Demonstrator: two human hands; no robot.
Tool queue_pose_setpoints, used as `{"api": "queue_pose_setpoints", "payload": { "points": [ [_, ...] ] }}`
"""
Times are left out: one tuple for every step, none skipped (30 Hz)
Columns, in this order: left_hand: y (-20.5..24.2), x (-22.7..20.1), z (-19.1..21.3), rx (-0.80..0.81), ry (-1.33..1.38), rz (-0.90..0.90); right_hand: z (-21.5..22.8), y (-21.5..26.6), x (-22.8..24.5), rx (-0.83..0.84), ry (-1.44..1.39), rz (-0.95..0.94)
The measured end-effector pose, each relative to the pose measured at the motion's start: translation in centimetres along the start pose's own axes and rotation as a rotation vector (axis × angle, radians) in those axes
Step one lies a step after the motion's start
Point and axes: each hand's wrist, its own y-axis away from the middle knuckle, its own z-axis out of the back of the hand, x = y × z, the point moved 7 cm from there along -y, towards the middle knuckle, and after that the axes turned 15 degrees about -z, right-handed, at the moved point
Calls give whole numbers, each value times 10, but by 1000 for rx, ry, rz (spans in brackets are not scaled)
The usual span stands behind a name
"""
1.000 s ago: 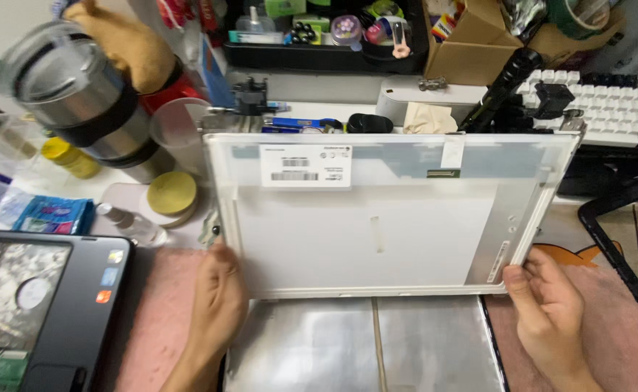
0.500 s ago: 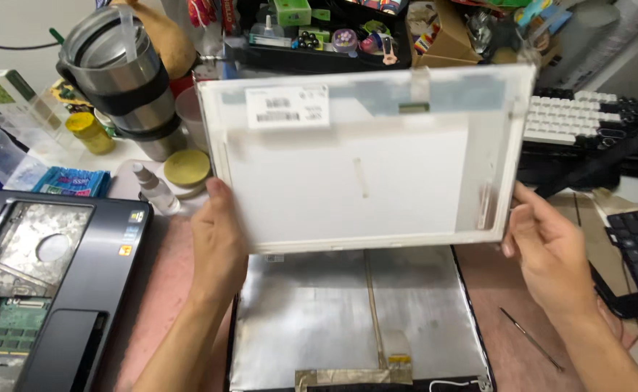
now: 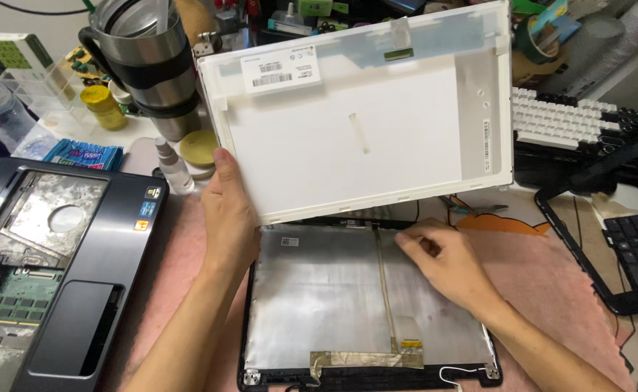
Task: The person removes the back cover of a laptop screen, disconnects a ribbon cable, and then reconnects a black wire to the screen's connector. They then connect a white wire to the black wire.
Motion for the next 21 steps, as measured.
{"api": "queue_pose_setpoints", "payload": {
  "points": [
    [-3, 8, 8, -7, -2, 2, -4, 0, 6, 6, 5, 0],
    [-7, 14, 15, 18, -50, -36, -9, 0, 11, 16, 69, -1],
    [-10, 20, 22, 41, -100, -73, -15, 0, 16, 29, 134, -1],
    [-11, 22, 25, 33, -104, -70, -19, -1, 18, 37, 139, -1],
    [-12, 22, 25, 49, -115, -107, -22, -1, 22, 15, 154, 30],
    [-12, 21, 25, 66, -127, -143, -24, -1, 26, -7, 168, 61],
    [-15, 31, 31, 61, -131, -138, -26, 1, 29, -1, 172, 58],
    [-18, 38, 37, 63, -145, -164, -27, 1, 31, -6, 171, 44],
    [-21, 45, 42, 66, -159, -191, -29, 2, 34, -12, 169, 30],
    [-21, 43, 42, 61, -162, -186, -31, 0, 32, -6, 173, 28],
    [-20, 41, 41, 59, -166, -194, -34, -3, 28, 1, 160, -15],
    [-19, 38, 41, 57, -169, -201, -36, -5, 23, 9, 148, -59],
    [-20, 39, 43, 55, -173, -196, -36, -6, 23, 13, 150, -63],
    [-20, 38, 45, 50, -182, -210, -36, -7, 21, 22, 150, -80],
    [-20, 38, 46, 46, -192, -223, -35, -7, 19, 30, 148, -98],
    [-20, 37, 46, 45, -196, -218, -35, -7, 19, 35, 149, -104],
    [-20, 36, 46, 35, -186, -223, -34, -6, 21, 13, 185, -90],
    [-20, 35, 46, 26, -176, -228, -33, -6, 23, -9, 221, -76],
    [-20, 34, 46, 25, -179, -225, -32, -5, 20, -6, 222, -79],
    [-19, 33, 46, 30, -187, -236, -32, -4, 20, -23, 270, -43],
    [-19, 31, 45, 35, -194, -247, -32, -3, 21, -39, 318, -7]
  ]
}}
